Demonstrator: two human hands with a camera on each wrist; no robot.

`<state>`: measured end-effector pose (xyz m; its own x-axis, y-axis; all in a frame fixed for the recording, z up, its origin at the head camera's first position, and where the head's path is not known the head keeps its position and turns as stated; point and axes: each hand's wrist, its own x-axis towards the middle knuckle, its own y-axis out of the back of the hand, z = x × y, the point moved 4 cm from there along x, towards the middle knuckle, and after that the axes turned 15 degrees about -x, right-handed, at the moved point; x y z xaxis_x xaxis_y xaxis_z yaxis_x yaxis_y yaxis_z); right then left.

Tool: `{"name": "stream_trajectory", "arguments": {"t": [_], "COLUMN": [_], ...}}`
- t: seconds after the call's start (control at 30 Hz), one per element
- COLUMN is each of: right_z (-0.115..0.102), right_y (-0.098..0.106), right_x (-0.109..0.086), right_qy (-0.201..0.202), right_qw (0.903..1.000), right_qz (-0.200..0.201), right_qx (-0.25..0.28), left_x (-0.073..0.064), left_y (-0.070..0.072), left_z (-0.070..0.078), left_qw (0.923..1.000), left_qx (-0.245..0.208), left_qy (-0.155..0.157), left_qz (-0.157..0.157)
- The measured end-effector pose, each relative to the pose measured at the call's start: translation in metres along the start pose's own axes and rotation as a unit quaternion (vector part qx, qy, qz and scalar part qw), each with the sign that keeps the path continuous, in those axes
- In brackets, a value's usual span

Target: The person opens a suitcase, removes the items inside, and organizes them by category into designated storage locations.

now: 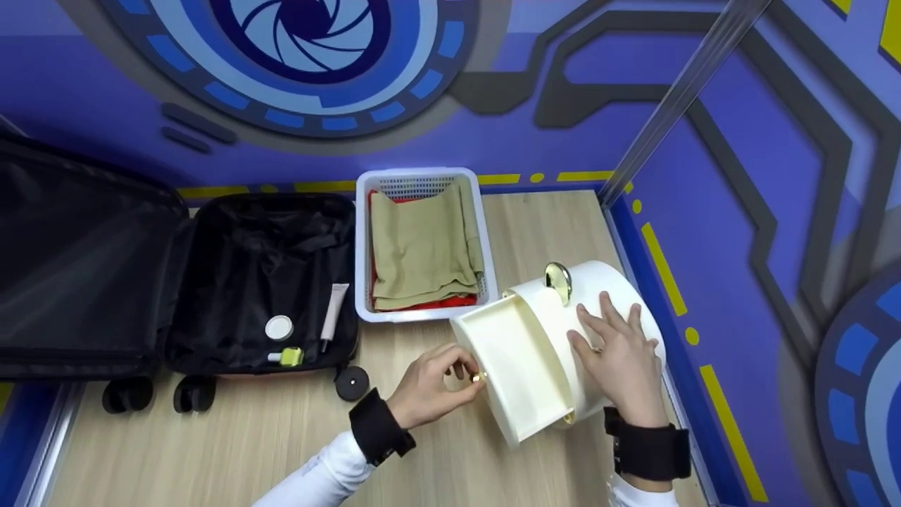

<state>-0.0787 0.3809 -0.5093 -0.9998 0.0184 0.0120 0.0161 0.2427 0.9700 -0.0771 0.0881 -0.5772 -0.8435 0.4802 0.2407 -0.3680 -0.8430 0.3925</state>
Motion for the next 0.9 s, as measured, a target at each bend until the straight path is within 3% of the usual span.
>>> {"name": "stream_trajectory", "arguments": {"t": [0.2, 0.37, 0.53, 0.63, 0.73, 0.83, 0.9], "right_z": [0.001, 0.000, 0.000, 0.000, 0.000, 0.000, 0.000], "right_y": [-0.002, -0.002, 0.000, 0.001, 0.001, 0.000, -0.001], "right_x": [-0.002, 0.000, -0.001, -0.001, -0.001, 0.000, 0.000], "right_qy": [0.003, 0.001, 0.003, 0.003, 0.004, 0.005, 0.004], "right_qw": [1.0000, 1.0000, 0.9999, 0.9998, 0.9997, 0.9997, 0.9997], "right_qz": [0.003, 0.001, 0.011, 0.019, 0.024, 0.023, 0.022], "right_qx": [-0.005, -0.005, -0.001, -0.001, -0.003, -0.006, -0.008], "left_x": [-0.013, -0.017, -0.018, -0.018, -0.016, -0.012, -0.007], "left_y": [-0.003, -0.006, 0.005, 0.026, 0.061, 0.107, 0.136], "left_z": [-0.013, -0.020, -0.025, -0.034, -0.048, -0.067, -0.083], "left_qw": [0.9995, 0.9978, 0.9984, 0.9983, 0.9967, 0.9912, 0.9846], "left_qx": [-0.029, -0.063, -0.056, -0.049, -0.019, 0.033, 0.071], "left_qy": [0.009, 0.013, 0.004, 0.001, 0.010, 0.066, 0.123], "left_qz": [0.011, 0.016, 0.009, 0.032, 0.079, 0.110, 0.102]}}
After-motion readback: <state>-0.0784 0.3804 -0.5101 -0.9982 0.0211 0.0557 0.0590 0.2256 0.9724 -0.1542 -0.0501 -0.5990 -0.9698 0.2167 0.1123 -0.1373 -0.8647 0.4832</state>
